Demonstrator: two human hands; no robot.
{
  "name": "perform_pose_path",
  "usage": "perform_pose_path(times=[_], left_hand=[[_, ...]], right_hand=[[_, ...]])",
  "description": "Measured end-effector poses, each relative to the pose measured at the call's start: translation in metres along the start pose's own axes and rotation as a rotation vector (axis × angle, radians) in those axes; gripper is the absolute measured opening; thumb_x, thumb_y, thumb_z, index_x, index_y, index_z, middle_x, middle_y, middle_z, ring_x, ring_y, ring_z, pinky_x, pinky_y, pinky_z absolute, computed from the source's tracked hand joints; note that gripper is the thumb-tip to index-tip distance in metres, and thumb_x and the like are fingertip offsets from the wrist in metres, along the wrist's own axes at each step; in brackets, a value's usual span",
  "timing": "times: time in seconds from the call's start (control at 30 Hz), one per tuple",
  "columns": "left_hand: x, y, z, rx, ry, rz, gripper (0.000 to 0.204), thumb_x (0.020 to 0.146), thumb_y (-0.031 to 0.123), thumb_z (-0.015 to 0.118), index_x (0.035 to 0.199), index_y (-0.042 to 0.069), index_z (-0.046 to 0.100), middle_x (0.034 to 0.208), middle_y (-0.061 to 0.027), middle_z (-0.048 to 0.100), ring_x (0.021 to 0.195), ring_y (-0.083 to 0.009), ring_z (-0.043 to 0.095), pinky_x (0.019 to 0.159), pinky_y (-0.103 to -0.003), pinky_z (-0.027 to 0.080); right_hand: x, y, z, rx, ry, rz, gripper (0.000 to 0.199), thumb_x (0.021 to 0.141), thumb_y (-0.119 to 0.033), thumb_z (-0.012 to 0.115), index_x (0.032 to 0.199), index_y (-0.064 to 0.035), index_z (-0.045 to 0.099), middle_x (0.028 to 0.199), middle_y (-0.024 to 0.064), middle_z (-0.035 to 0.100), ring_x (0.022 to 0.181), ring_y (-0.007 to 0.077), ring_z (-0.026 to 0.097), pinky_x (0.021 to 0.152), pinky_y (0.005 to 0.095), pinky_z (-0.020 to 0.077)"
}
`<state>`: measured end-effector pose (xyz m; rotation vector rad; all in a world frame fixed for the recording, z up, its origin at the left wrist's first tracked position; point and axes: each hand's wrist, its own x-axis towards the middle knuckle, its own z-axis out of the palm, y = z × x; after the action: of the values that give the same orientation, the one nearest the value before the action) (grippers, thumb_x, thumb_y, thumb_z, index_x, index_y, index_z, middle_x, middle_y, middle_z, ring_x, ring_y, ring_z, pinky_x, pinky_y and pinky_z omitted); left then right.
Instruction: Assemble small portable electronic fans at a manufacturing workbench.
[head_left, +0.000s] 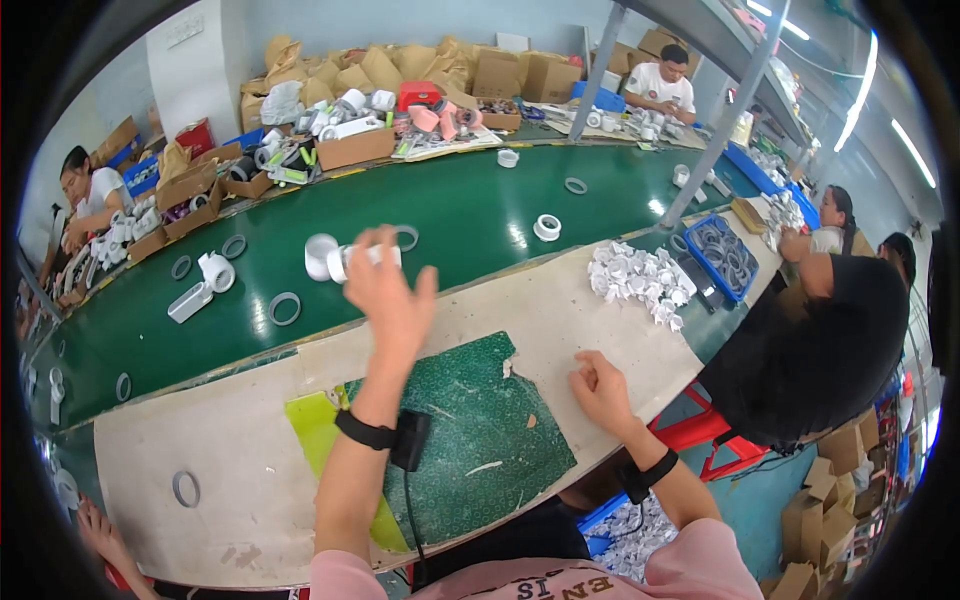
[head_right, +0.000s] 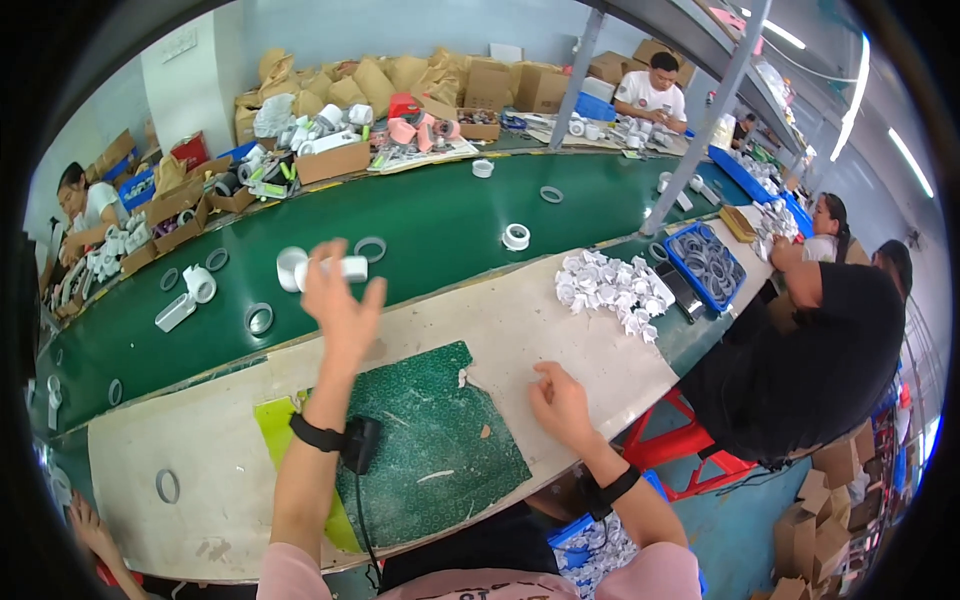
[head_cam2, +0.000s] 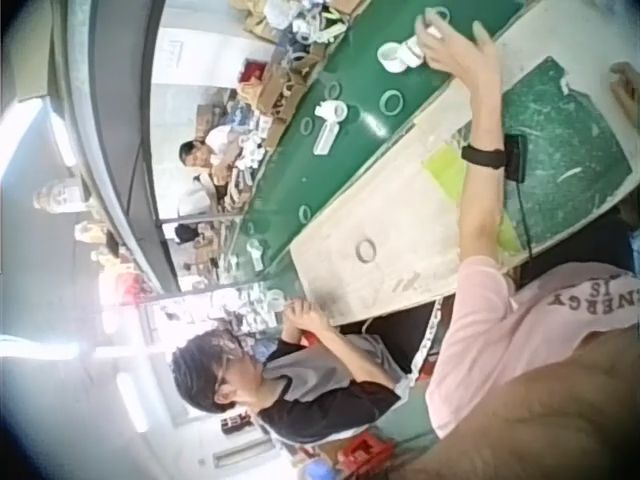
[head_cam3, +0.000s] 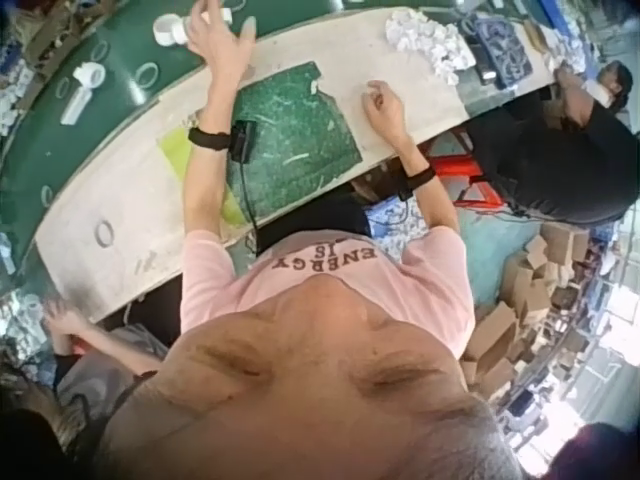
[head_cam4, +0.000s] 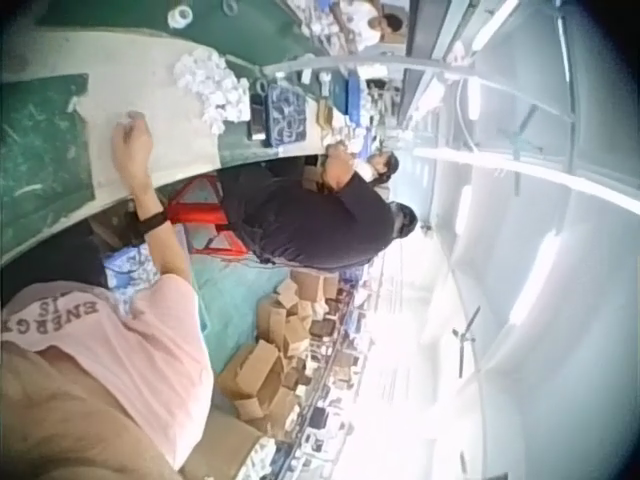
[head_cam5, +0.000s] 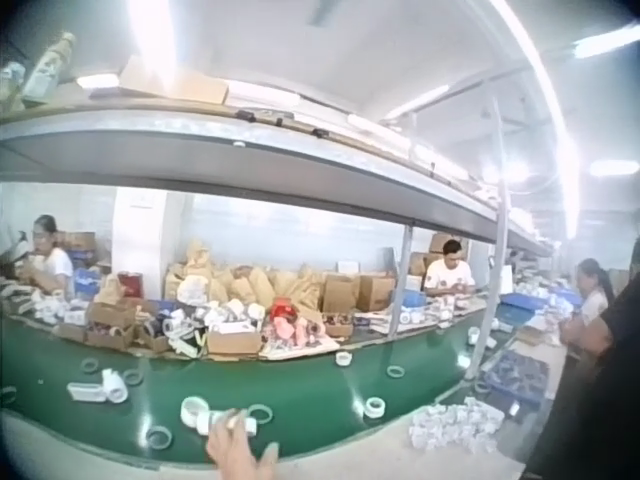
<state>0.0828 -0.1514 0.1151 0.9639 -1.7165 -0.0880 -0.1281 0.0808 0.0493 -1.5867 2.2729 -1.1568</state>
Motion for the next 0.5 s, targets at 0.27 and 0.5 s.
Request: perform_pose_path(times=[0.27,0.5], left_hand=[[-0.106,0.037,0.053,-0.820,-0.985,-0.201,0.018,0.080,0.011,0.065,0.096,0.004,0.064,0.075,-0.0037,0.064,0.066,-0.0076,0.057,0.062,-0.025,0.048],[-0.104,0.042,0.053,-0.821,-0.965,-0.240,0.018,0.081,0.010,0.064,0.098,0.003,0.065,0.074,-0.0037,0.064,0.065,-0.0081,0.057,0.061,-0.023,0.047]], right_hand=[[-0.003,-0.009,0.009,-0.009,0.185,-0.047,0.006,0.078,0.001,0.060,0.083,-0.0008,0.061,0.065,0.0093,0.055,0.051,0.0175,0.051,0.048,0.0287,0.0406],[-0.002,-0.009,0.003,0.001,0.192,-0.032,0.005,0.078,0.001,0.060,0.083,-0.0009,0.061,0.068,0.0104,0.057,0.053,0.0187,0.054,0.050,0.0292,0.0424]])
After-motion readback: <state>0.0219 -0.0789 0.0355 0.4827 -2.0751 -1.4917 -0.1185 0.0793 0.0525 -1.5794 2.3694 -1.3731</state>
